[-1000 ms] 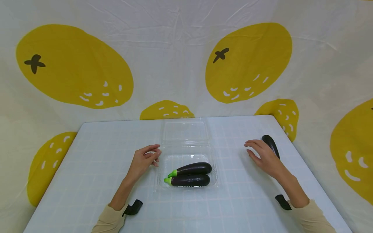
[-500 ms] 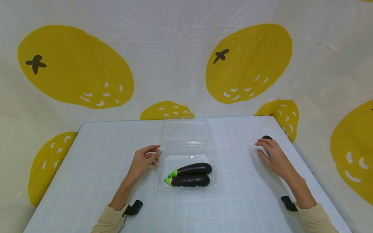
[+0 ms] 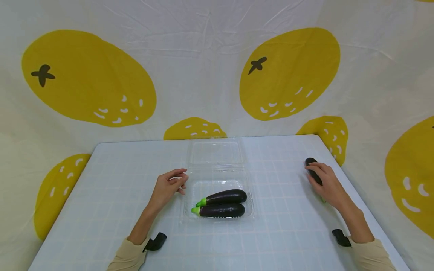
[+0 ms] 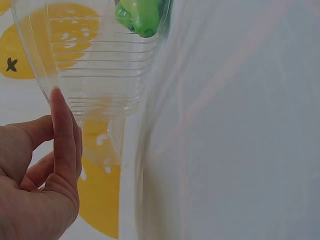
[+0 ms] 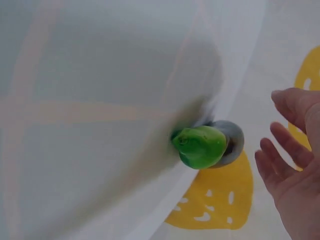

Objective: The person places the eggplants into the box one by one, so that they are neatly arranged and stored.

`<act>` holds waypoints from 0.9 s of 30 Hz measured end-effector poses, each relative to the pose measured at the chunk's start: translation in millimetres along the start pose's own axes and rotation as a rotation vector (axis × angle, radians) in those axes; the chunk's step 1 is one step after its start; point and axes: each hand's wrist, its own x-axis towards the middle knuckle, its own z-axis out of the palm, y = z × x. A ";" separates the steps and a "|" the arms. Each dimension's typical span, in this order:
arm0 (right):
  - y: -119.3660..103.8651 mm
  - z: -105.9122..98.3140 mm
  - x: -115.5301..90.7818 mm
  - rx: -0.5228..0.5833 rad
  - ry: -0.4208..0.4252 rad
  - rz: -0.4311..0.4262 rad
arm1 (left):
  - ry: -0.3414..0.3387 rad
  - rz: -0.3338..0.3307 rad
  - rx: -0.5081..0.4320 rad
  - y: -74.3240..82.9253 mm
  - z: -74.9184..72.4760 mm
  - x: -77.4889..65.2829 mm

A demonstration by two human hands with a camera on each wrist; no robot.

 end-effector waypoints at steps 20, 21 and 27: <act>12.7 -9.2 -9.8 -0.071 -0.177 0.139 | 0.002 -0.008 -0.006 -0.3 -0.6 -0.4; 13.0 -9.5 -9.9 -0.075 -0.185 0.146 | 0.000 -0.005 -0.004 -0.7 -0.3 -0.2; 16.7 -8.8 -9.9 -0.101 -0.182 0.125 | -0.001 -0.006 0.001 -1.2 0.1 0.1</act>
